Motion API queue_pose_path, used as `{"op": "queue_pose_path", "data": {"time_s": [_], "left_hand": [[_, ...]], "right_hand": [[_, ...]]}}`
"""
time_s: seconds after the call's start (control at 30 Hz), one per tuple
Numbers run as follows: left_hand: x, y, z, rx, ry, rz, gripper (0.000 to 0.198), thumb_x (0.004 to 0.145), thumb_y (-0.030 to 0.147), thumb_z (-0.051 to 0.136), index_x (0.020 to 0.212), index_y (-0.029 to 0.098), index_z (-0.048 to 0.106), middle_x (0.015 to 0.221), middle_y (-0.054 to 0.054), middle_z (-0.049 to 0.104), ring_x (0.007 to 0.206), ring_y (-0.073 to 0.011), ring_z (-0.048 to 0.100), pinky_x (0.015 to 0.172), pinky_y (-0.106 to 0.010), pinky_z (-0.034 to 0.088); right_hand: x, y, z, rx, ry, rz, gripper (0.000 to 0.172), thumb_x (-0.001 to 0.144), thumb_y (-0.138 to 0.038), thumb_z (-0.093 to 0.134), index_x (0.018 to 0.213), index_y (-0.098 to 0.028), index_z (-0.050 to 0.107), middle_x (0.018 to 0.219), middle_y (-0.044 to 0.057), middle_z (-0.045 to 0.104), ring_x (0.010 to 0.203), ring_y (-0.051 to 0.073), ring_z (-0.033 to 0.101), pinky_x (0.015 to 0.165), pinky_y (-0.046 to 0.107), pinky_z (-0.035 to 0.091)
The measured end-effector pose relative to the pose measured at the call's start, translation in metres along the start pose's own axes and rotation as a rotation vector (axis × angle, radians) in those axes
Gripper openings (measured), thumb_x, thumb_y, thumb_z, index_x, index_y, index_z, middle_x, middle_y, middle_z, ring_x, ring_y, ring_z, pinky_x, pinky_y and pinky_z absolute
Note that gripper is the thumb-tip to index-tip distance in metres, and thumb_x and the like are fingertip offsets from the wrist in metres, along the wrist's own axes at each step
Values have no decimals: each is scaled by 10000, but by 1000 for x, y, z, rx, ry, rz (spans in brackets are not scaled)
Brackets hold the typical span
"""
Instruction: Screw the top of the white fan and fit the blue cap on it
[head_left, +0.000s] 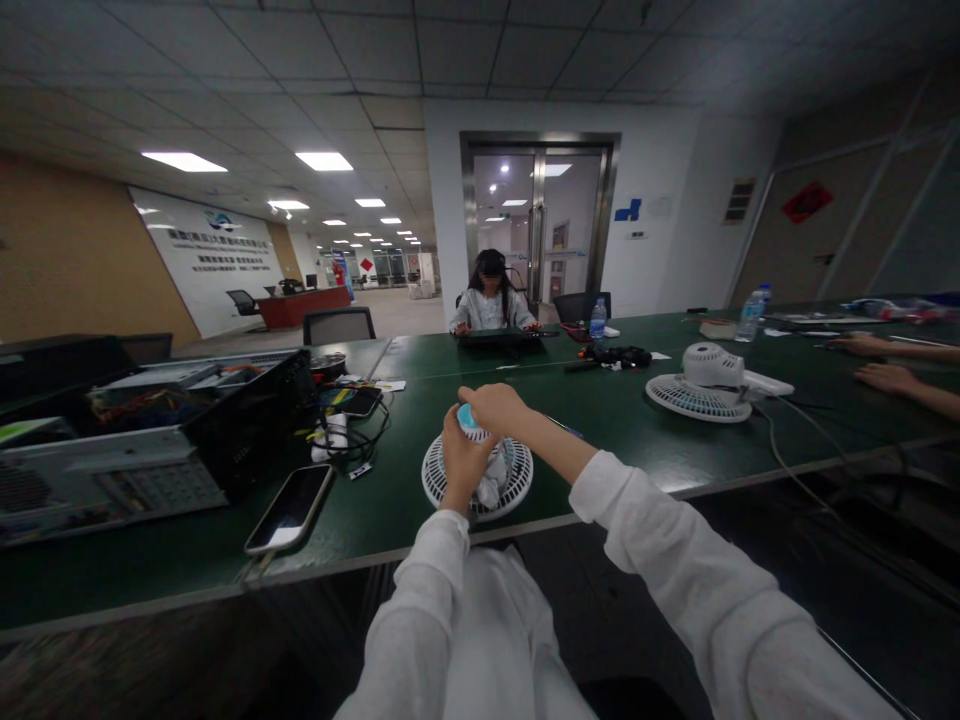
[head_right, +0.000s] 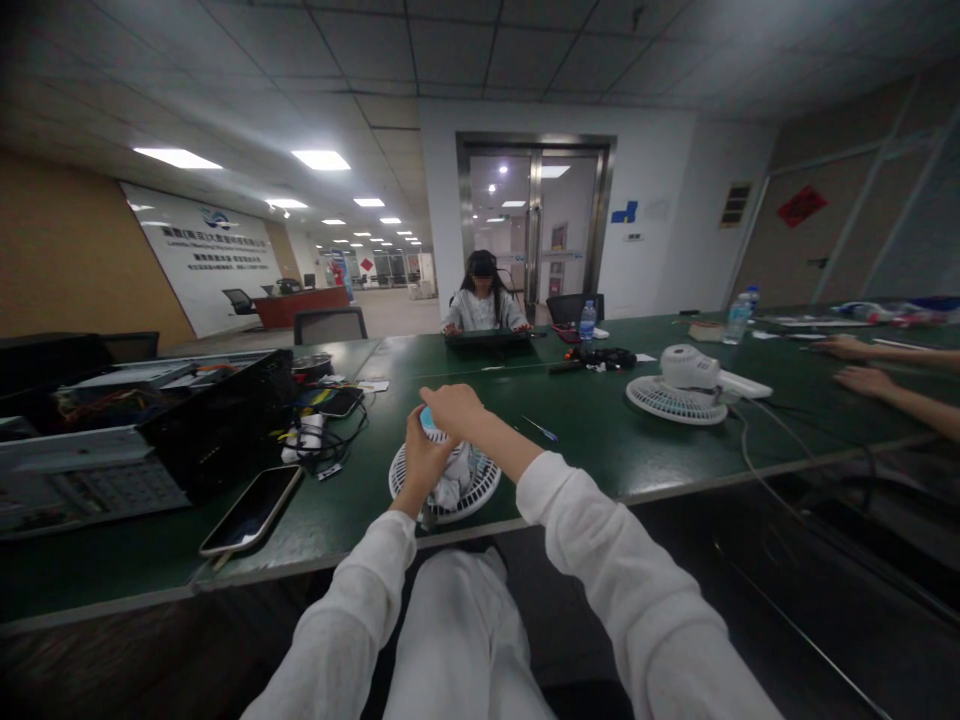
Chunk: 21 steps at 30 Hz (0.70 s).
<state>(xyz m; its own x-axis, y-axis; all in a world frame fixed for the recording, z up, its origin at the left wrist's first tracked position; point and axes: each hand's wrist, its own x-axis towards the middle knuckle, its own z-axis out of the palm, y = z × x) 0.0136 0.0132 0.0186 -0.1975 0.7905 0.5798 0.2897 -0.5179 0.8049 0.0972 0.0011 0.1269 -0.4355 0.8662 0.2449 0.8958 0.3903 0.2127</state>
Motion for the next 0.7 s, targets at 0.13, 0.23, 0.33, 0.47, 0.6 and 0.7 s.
{"op": "queue_pose_path", "data": {"time_s": [0.13,0.23,0.33,0.47,0.6,0.7], "left_hand": [[-1,0,0,3,2,-21,693,576,218,745,1186,188,416,1176,-86,515,1136,-259,499,1017,-447,359],[-1,-1,1,19,-1,-38,723,575,240,752,1205,184,402,1190,-97,508,1140,-267,496,1018,-457,358],[-1,-1,0,15,3,-38,720,578,239,751,1207,192,403,1199,-93,505,1149,-270,493,1018,-460,356],[-1,0,0,-11,-5,-40,724,558,235,763,1192,188,417,1197,-98,514,1142,-274,502,1013,-464,359],[-1,2,0,-10,5,-19,702,558,218,754,1178,176,427,1186,-104,522,1129,-271,508,1005,-459,369],[-1,2,0,14,11,-28,709,557,192,746,1185,169,417,1183,-103,513,1136,-272,502,1016,-455,361]], "right_hand": [[1,18,-8,10,-46,-103,262,859,-197,507,1090,-219,629,1125,108,637,1087,236,565,822,311,448],[3,23,-12,16,-70,-115,238,820,-287,595,1028,-198,669,1102,105,653,1056,230,583,809,288,451],[5,15,-10,10,-49,-67,279,839,-331,560,1006,-143,680,1055,143,672,1033,251,601,815,308,452],[4,-2,1,8,-17,94,358,914,-280,394,1000,-87,682,974,201,686,942,273,648,750,338,475],[-1,-5,4,23,15,167,471,956,-316,270,991,-85,679,945,207,685,905,281,655,727,358,478],[-5,5,-2,35,55,104,338,918,-228,373,1147,-137,604,1043,158,662,1002,251,609,817,354,449]]}}
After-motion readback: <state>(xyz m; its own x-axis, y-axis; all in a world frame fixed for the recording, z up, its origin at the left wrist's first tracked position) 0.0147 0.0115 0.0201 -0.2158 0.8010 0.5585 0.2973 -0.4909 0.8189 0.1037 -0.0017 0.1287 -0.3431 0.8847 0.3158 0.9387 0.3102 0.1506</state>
